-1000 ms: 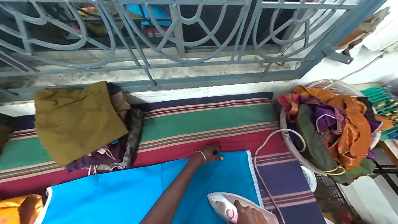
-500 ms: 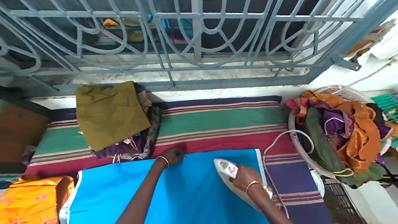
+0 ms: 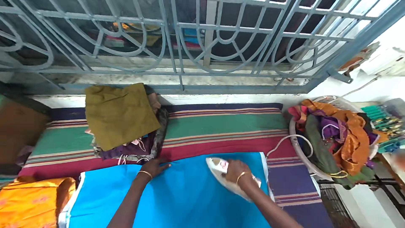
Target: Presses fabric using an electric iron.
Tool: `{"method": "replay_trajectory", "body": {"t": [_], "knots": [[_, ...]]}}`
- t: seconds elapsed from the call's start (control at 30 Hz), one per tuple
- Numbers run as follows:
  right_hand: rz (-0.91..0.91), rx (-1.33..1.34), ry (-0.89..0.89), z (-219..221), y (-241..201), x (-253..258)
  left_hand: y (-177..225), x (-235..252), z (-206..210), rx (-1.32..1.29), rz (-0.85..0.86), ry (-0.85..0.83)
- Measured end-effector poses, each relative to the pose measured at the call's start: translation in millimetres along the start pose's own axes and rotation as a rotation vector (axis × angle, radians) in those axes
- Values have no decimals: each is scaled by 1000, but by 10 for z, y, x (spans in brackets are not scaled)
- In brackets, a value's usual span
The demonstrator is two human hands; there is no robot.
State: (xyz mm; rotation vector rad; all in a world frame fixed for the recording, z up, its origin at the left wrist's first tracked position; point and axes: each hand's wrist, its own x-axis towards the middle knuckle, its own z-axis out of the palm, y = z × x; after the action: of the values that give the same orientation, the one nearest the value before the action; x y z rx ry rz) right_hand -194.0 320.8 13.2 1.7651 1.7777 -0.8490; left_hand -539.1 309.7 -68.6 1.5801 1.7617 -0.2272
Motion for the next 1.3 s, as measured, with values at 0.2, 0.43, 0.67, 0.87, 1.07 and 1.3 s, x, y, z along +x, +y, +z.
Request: {"method": "replay_trajectory", "body": {"t": [0.2, 0.43, 0.67, 0.87, 1.07, 1.3], "knots": [[27, -78, -202, 508, 200, -634, -210, 8, 62, 22, -15, 86], [218, 188, 184, -230, 1169, 276, -232, 9, 120, 54, -26, 253], [167, 75, 92, -130, 1136, 144, -269, -38, -36, 80, -40, 120], [-60, -120, -293, 603, 218, -728, -611, -262, -96, 49, -53, 156], [-147, -98, -184, 322, -487, -406, -752, -434, -86, 106, -11, 550], [-175, -37, 138, -153, -779, 128, -672, -347, 196, 79, -55, 849]]}}
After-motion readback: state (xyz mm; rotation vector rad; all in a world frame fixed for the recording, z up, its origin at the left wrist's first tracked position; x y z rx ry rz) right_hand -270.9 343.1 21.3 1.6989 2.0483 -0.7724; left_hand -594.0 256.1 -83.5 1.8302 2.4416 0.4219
